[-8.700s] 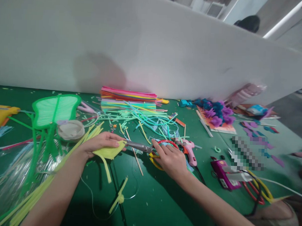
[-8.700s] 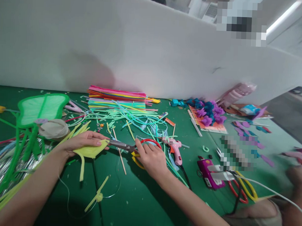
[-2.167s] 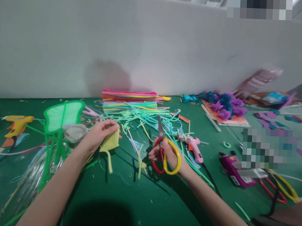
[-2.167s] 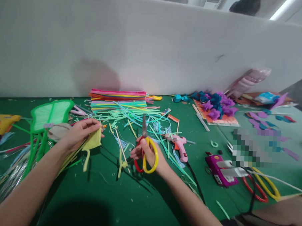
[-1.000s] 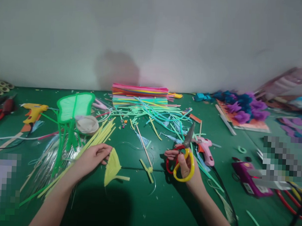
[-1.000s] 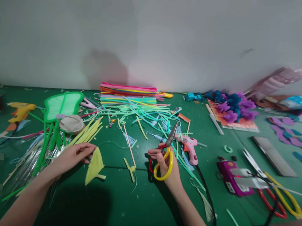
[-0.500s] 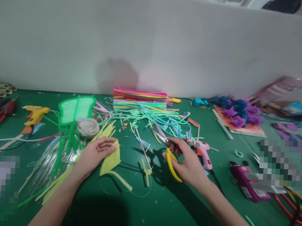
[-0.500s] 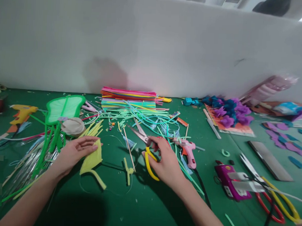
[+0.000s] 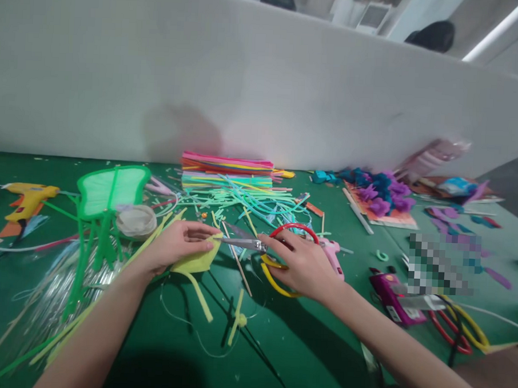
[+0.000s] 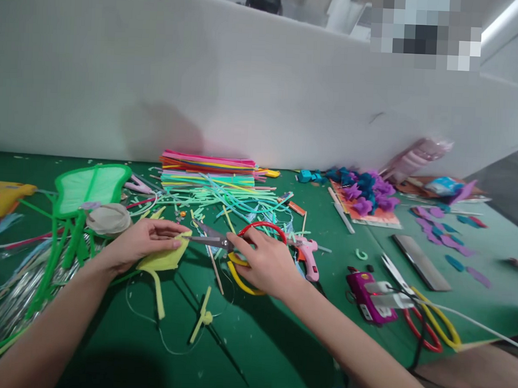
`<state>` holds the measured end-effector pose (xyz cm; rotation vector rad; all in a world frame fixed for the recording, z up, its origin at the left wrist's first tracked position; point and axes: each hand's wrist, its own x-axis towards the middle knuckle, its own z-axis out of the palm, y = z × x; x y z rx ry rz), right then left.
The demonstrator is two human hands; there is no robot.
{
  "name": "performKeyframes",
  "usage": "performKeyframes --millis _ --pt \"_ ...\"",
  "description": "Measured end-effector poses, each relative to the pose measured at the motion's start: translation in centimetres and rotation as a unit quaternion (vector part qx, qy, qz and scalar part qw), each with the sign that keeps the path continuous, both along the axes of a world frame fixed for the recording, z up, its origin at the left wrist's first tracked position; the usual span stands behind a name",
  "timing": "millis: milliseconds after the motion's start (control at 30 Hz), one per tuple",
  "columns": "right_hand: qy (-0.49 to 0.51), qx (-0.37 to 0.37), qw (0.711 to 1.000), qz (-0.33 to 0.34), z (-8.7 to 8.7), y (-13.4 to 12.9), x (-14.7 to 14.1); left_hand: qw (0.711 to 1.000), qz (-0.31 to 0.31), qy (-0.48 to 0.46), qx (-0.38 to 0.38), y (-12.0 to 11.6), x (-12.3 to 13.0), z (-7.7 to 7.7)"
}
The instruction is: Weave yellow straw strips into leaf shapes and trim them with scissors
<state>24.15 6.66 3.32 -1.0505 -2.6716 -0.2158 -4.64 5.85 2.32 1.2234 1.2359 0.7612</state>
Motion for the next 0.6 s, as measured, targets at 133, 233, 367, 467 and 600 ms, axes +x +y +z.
performKeyframes --millis 133,233,367,467,600 --pt "-0.02 0.01 1.0 -0.003 0.14 -0.45 0.06 1.0 0.002 -0.009 -0.007 -0.03 -0.22 -0.16" --pt "-0.022 0.019 1.0 -0.002 0.4 -0.46 0.04 1.0 0.002 -0.014 -0.003 0.04 -0.35 -0.18" --pt "-0.014 0.02 1.0 -0.004 0.5 -0.38 0.08 1.0 0.006 -0.017 -0.002 0.06 -0.35 -0.27" --pt "-0.002 0.018 1.0 -0.01 0.45 -0.34 0.07 1.0 0.007 -0.012 -0.003 0.09 -0.37 -0.28" --pt "0.005 0.013 1.0 -0.018 0.39 -0.3 0.01 1.0 0.001 0.002 0.005 0.15 -0.44 -0.37"
